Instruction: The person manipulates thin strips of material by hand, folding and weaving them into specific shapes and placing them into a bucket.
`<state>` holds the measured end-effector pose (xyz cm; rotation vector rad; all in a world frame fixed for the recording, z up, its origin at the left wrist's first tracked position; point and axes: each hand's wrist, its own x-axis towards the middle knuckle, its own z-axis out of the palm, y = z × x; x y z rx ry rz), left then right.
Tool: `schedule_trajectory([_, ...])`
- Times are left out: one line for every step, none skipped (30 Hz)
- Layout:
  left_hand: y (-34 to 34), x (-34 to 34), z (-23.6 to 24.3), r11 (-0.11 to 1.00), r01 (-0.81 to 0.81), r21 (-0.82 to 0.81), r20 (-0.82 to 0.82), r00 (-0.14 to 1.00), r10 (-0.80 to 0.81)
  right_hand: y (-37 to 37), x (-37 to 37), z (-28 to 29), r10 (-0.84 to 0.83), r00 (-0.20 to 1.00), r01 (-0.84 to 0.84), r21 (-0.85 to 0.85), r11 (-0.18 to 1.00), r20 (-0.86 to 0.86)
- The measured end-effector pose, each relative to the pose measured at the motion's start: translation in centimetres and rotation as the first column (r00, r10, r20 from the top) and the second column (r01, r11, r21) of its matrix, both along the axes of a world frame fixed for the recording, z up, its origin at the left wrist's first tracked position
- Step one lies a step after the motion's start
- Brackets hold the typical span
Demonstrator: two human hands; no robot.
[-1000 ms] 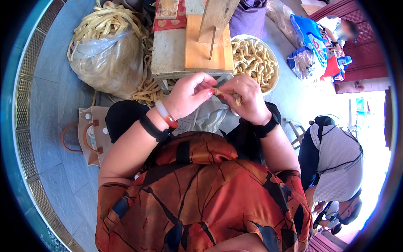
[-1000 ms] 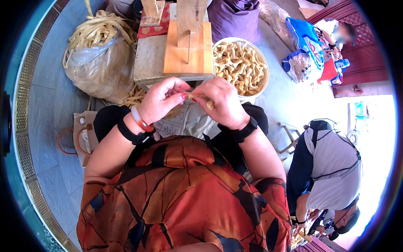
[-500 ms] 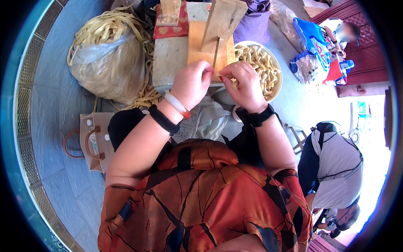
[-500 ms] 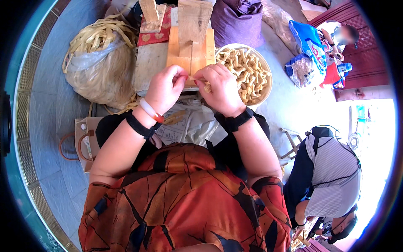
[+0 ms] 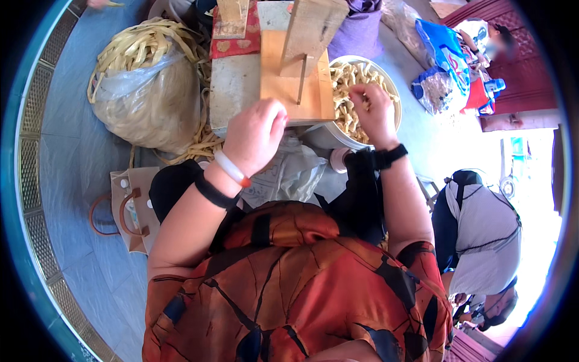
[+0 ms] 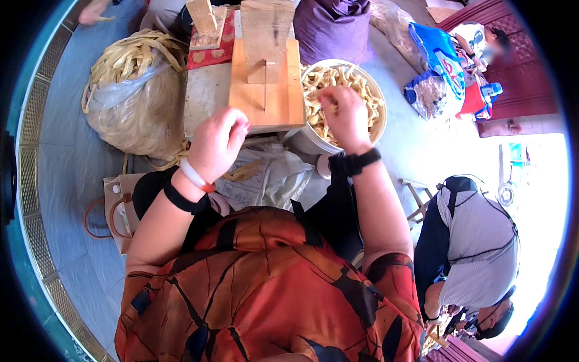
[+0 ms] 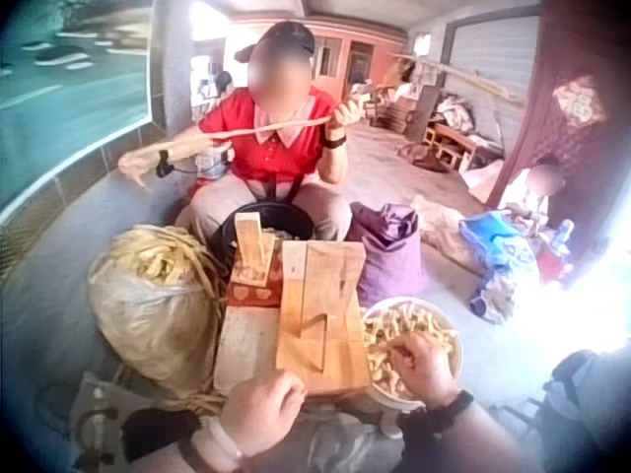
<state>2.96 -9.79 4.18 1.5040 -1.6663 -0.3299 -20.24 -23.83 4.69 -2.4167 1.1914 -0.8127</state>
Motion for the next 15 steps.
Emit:
schedule_trajectory([0.9, -0.3, -0.2, 0.99, 0.068, 0.121, -0.047, 0.997, -0.062, -0.9, -1.0, -0.8, -0.066, 0.998, 0.065, -0.051, 0.997, -0.011])
schedule_trajectory([1.6, -0.7, -0.8, 0.963, 0.14, 0.232, -0.098, 0.988, -0.12, -1.7, -2.4, -2.2, -0.125, 0.992, 0.122, -0.132, 0.984, -0.012])
schedule_trajectory([2.4, -0.9, -1.7, 0.918, 0.208, 0.338, -0.152, 0.974, -0.165, -2.2, -3.5, -3.6, -0.177, 0.984, 0.171, -0.211, 0.962, -0.007])
schedule_trajectory([3.1, -1.2, -2.9, 0.912, 0.194, 0.361, -0.155, 0.977, -0.146, -2.2, -4.6, -4.5, -0.218, 0.962, 0.221, 0.002, 0.975, 0.163])
schedule_trajectory([3.8, -1.4, -3.6, 0.913, 0.186, 0.364, -0.205, 0.972, -0.116, -0.9, -4.1, -3.7, -0.28, 0.907, 0.215, 0.229, 0.95, 0.313])
schedule_trajectory([4.4, -1.6, -4.2, 0.913, 0.178, 0.367, -0.255, 0.963, -0.085, 0.5, -4.0, -2.4, -0.533, 0.748, 0.115, 0.713, 0.691, 0.396])
schedule_trajectory([4.8, -1.7, -4.6, 0.912, 0.185, 0.365, -0.303, 0.95, -0.071, 2.3, -4.5, -1.8, -0.474, 0.695, -0.168, 0.763, 0.624, 0.541])
schedule_trajectory([4.7, -1.9, -4.6, 0.925, 0.268, 0.268, -0.366, 0.917, -0.16, 3.8, -3.6, -1.9, -0.472, 0.621, -0.388, 0.768, 0.509, 0.626])
schedule_trajectory([4.6, -2.1, -4.4, 0.92, 0.311, 0.24, -0.407, 0.892, -0.196, 5.1, -2.6, -1.9, -0.48, 0.596, -0.5, 0.765, 0.406, 0.644])
schedule_trajectory([4.3, -2.5, -3.4, 0.913, 0.352, 0.208, -0.45, 0.863, -0.23, 6.6, -1.4, -1.7, -0.49, 0.584, -0.532, 0.761, 0.371, 0.647])
schedule_trajectory([4.5, -3.1, -2.4, 0.905, 0.384, 0.181, -0.492, 0.833, -0.255, 8.1, -0.4, -1.6, -0.398, 0.608, -0.547, 0.726, 0.416, 0.687])
schedule_trajectory([4.9, -3.9, -1.4, 0.877, 0.445, 0.181, -0.715, 0.671, -0.193, 9.5, 0.4, -1.6, -0.351, 0.623, -0.556, 0.711, 0.43, 0.699])
schedule_trajectory([5.0, -4.3, -1.0, 0.851, 0.491, 0.187, -0.754, 0.627, -0.196, 10.6, 1.3, -1.6, -0.298, 0.632, -0.57, 0.69, 0.447, 0.715])
schedule_trajectory([5.1, -4.5, -0.8, 0.823, 0.535, 0.191, -0.791, 0.581, -0.193, 11.8, 2.2, -1.5, -0.265, 0.647, -0.567, 0.683, 0.46, 0.715])
schedule_trajectory([5.3, -4.7, -0.6, 0.794, 0.576, 0.192, -0.825, 0.533, -0.187, 12.6, 2.9, -1.2, -0.23, 0.661, -0.565, 0.676, 0.473, 0.714])
